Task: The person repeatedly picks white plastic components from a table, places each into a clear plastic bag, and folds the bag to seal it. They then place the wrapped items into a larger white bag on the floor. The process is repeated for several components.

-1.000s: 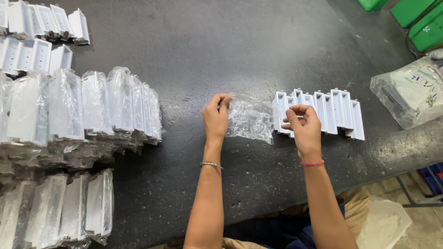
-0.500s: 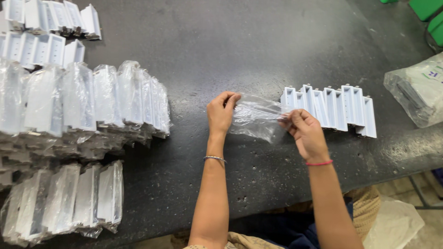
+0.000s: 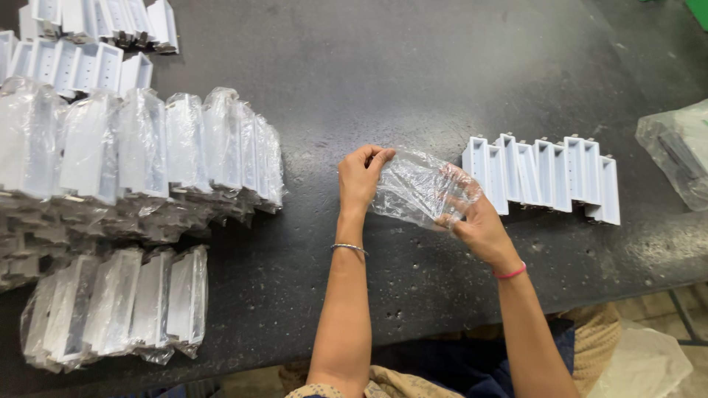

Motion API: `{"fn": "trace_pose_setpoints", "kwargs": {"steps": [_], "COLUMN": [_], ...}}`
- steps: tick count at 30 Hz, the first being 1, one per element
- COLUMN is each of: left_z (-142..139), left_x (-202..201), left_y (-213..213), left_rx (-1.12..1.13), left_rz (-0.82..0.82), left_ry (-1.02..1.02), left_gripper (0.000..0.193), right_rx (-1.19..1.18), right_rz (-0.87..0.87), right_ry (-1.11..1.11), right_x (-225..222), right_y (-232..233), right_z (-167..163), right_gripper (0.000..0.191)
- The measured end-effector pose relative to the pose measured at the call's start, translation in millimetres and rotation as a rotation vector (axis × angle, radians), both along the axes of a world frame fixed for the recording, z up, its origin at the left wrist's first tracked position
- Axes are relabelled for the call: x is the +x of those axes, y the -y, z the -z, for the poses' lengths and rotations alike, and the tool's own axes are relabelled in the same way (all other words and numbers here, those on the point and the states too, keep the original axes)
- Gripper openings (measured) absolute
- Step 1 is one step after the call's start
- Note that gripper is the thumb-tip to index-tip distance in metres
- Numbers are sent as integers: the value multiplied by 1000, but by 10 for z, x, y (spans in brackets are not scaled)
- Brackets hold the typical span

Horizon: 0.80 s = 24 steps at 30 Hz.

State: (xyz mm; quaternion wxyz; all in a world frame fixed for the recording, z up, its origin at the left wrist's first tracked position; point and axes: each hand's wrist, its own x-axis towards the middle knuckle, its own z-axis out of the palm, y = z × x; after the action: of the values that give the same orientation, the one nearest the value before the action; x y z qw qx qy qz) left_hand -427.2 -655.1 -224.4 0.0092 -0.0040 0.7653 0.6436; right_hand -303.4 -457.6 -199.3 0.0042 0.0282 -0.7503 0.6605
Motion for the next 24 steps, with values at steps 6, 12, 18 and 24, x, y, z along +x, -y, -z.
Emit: {"fn": "trace_pose_setpoints", "kwargs": {"steps": [6,12,18,24], "left_z": [80,162,117,343], "left_x": [-139,-163,-234,-246], "left_y": [-6,-87,-35,-46], "left_rx": [-42,-7,64,83], "left_rz": [143,138,206,238], "left_ry": [-137,-44,290,-12], "left_gripper": [40,21,27,24], "right_rx": [-111,-67,-133,-158], "right_rz": [-32,-27,49,102], "right_ry": [98,149,-30,-66], "right_x": [-42,-41,-133,-261], "right_y": [-91,-131,-259,-324], "right_z": [44,62,137,208], "right_gripper": [79,88,86,85]}}
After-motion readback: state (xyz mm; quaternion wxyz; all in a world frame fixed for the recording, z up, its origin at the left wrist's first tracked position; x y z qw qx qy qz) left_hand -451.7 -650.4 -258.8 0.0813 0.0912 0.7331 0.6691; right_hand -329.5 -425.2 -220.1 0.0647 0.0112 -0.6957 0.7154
